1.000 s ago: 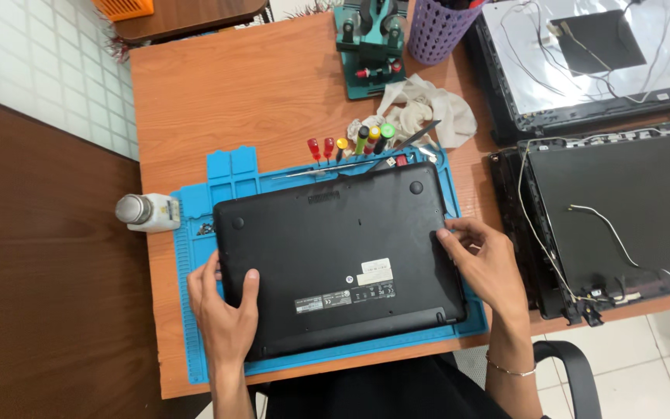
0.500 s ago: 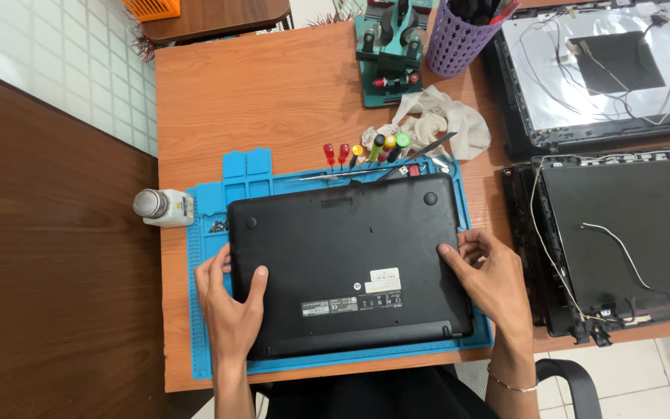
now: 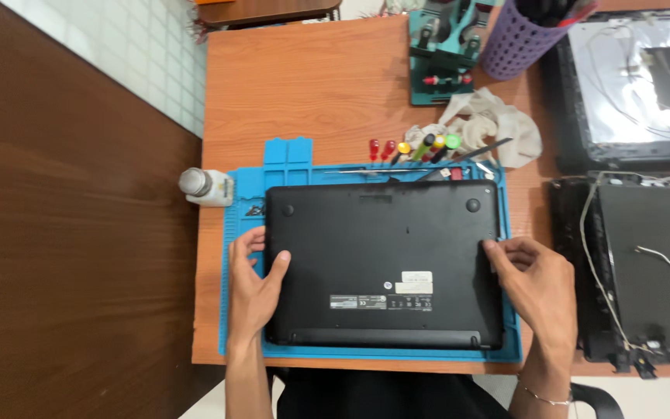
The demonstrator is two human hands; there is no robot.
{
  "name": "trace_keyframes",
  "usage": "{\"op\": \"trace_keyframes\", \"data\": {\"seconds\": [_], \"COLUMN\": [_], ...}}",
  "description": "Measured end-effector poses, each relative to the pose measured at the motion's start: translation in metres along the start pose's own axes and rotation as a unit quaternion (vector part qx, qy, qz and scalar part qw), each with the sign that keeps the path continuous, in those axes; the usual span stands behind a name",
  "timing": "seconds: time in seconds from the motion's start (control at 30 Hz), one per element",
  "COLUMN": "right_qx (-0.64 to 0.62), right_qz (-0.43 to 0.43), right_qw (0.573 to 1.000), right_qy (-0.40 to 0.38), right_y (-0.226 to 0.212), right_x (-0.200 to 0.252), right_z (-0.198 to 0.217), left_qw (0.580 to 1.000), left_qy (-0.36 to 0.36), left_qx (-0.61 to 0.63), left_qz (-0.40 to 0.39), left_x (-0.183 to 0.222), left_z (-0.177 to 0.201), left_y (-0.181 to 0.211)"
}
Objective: The person organizes antenna wires inside a laptop display assembly, then closes the laptop and handles the bottom casing.
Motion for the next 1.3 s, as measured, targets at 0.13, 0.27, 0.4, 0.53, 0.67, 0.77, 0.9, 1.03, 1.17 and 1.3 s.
{"op": "trace_keyframes", "data": {"seconds": [0.13,0.27,0.4,0.53,0.67,0.77,0.9,1.03,1.17,1.3], "right_qx": [0.037,0.052,0.033,0.019,-0.015,-0.038,-0.042,-0.102,-0.178,-0.218], "right_qz": [-0.005,-0.009,0.019,0.007,0.000,-0.004,-0.040,-0.056,-0.074,-0.116], "right_qw": [0.999,0.999,0.999,1.000,1.000,0.999,0.998,0.992,0.976,0.961], "right_qy": [-0.007,-0.006,0.006,-0.001,-0.004,-0.008,-0.014,-0.045,-0.105,-0.122], "right_y": [-0.006,-0.005,-0.001,0.004,0.006,0.009,0.014,0.025,0.044,0.058], "right_x": [-0.002,-0.002,-0.003,-0.004,-0.005,-0.008,-0.010,-0.013,-0.021,-0.026], "right_z": [-0.003,-0.008,-0.011,-0.013,-0.014,-0.016,-0.017,-0.017,-0.024,-0.027], "left_qw": [0.999,0.997,0.988,0.972,0.966,0.959,0.952,0.950,0.948,0.944], "left_qy": [-0.007,0.001,0.024,0.024,0.018,0.015,0.006,-0.001,-0.010,-0.028], "left_qx": [-0.031,-0.070,-0.153,-0.230,-0.257,-0.282,-0.303,-0.312,-0.315,-0.326], "left_qz": [0.035,0.013,-0.001,0.028,0.022,0.022,0.040,0.032,0.033,0.052], "left_x": [-0.005,-0.010,-0.018,-0.026,-0.032,-0.034,-0.038,-0.037,-0.037,-0.038], "left_z": [-0.003,-0.003,-0.011,-0.015,-0.015,-0.017,-0.019,-0.020,-0.022,-0.023], "left_y": [0.002,0.013,0.027,0.032,0.033,0.035,0.038,0.041,0.041,0.040]}}
Point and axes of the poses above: each hand's wrist, its own x-axis away from the middle knuckle, its own z-axis out of the back of the hand, y = z × x, the point moved 3 cm from there along -x, towards the middle knuckle, and after that the axes turned 11 degrees about y, right-handed, at the moved point
